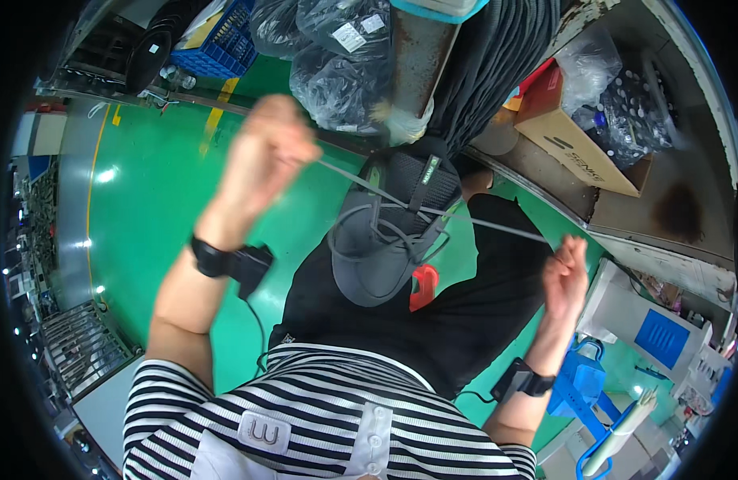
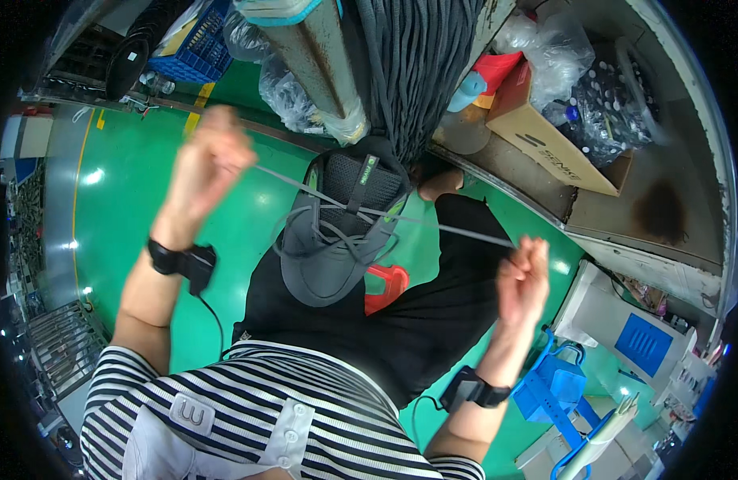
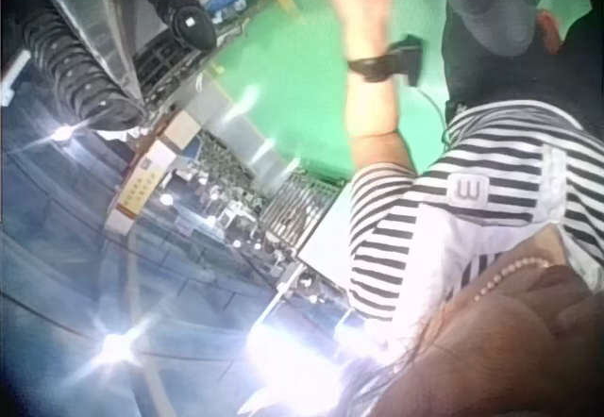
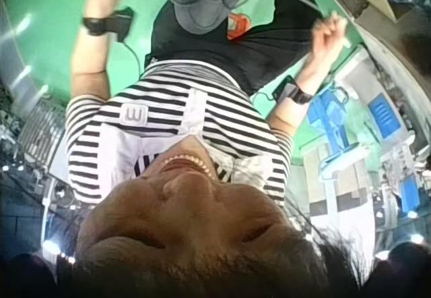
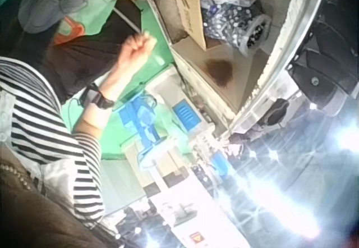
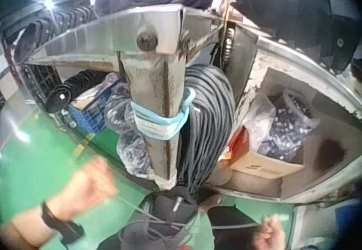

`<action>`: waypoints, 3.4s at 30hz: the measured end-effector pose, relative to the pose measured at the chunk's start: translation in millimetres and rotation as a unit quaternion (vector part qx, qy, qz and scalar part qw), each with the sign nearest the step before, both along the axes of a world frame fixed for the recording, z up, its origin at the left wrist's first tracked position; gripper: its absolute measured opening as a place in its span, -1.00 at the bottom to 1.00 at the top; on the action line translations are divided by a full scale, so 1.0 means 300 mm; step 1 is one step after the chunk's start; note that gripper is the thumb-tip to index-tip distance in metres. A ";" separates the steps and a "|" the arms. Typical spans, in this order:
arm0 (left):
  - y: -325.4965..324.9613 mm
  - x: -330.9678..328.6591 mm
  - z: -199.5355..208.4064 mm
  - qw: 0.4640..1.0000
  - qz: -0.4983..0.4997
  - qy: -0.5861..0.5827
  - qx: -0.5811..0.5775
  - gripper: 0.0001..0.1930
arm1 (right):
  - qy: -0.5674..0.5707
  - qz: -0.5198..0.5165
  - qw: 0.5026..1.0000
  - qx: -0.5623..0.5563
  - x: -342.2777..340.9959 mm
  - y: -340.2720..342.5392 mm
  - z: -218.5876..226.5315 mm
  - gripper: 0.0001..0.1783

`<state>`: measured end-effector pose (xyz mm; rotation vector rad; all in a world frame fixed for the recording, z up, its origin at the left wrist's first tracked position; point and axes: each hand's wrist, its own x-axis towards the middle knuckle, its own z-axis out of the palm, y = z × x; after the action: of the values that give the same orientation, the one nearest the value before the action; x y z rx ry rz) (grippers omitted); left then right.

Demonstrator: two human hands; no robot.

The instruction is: Insert and thread laces into a new shoe.

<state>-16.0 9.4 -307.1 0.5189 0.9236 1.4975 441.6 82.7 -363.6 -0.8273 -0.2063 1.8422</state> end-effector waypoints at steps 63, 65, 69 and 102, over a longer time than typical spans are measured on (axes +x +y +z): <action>-0.334 0.160 -0.200 0.710 -0.204 0.669 0.079 -0.30 | -0.504 0.529 0.531 0.429 -0.510 -0.036 0.149 -0.85; -0.307 0.154 -0.166 0.792 -0.161 0.587 0.040 -0.35 | -0.539 0.495 0.504 0.459 -0.511 -0.051 0.143 -0.80; -0.228 0.089 -0.132 0.928 -0.105 0.357 -0.031 -0.63 | -0.515 0.481 0.557 0.439 -0.479 -0.069 0.129 -0.80; 0.012 0.228 0.063 0.540 -0.361 0.738 0.186 -0.86 | -0.313 0.109 0.940 0.079 -0.538 -0.259 -0.083 -0.68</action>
<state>52.3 13.0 -288.1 2.3614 1.2765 0.1066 280.2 5.1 -388.7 -1.2969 -0.8677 1.6790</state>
